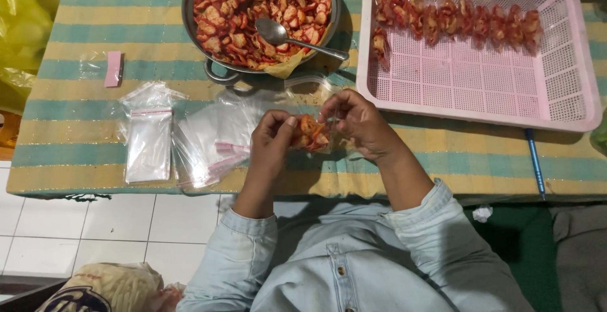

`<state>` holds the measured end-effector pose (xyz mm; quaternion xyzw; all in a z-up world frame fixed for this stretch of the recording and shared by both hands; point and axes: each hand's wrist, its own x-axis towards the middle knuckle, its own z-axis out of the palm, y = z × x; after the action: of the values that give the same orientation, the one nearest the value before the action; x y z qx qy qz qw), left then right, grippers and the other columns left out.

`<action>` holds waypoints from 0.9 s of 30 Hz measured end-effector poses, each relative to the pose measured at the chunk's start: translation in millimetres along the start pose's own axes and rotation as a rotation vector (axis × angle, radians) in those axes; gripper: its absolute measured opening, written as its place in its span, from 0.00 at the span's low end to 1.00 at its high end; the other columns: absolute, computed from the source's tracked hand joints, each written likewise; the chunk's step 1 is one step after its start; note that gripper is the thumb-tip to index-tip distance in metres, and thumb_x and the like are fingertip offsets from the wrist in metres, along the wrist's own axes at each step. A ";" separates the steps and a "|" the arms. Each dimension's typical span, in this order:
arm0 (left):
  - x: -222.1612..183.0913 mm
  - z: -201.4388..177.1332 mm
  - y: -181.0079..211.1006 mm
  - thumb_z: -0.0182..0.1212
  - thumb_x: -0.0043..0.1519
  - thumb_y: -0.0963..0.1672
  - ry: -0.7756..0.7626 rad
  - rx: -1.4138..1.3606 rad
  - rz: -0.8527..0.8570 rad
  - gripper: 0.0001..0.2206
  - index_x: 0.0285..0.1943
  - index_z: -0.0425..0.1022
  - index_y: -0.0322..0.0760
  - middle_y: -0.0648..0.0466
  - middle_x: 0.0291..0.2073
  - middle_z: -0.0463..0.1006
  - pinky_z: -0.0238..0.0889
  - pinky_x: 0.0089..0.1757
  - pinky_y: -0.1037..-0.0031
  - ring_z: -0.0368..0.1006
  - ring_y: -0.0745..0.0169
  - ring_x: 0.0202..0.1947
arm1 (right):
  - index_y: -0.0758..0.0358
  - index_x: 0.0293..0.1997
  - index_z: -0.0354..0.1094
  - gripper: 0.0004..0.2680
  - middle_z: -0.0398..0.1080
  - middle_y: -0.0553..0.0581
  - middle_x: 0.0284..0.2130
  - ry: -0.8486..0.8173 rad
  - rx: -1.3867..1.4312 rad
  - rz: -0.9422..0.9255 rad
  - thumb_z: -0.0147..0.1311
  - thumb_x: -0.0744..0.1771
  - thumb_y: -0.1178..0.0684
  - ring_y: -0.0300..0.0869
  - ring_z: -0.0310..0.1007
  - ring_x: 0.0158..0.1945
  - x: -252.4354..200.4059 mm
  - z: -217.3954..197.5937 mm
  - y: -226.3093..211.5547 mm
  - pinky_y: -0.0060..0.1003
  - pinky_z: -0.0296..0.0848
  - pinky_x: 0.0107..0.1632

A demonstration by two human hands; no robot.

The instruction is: The person scoops fried food from a bowl into plastic bags using a spoon and seals the bags by hand.

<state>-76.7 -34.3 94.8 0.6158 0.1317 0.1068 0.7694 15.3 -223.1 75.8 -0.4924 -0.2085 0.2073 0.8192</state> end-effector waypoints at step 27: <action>2.7 18.1 6.1 0.54 0.65 0.41 0.102 -0.232 -0.107 0.06 0.41 0.75 0.32 0.40 0.41 0.85 0.66 0.23 0.84 0.71 0.72 0.22 | 0.67 0.45 0.66 0.04 0.69 0.56 0.30 0.207 -0.245 -0.017 0.56 0.69 0.60 0.40 0.77 0.30 6.3 1.2 15.5 0.33 0.80 0.34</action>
<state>-68.1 -48.8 104.3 0.5085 0.1903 0.1112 0.8324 17.7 -212.2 63.3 -0.6055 -0.1507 0.1216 0.7719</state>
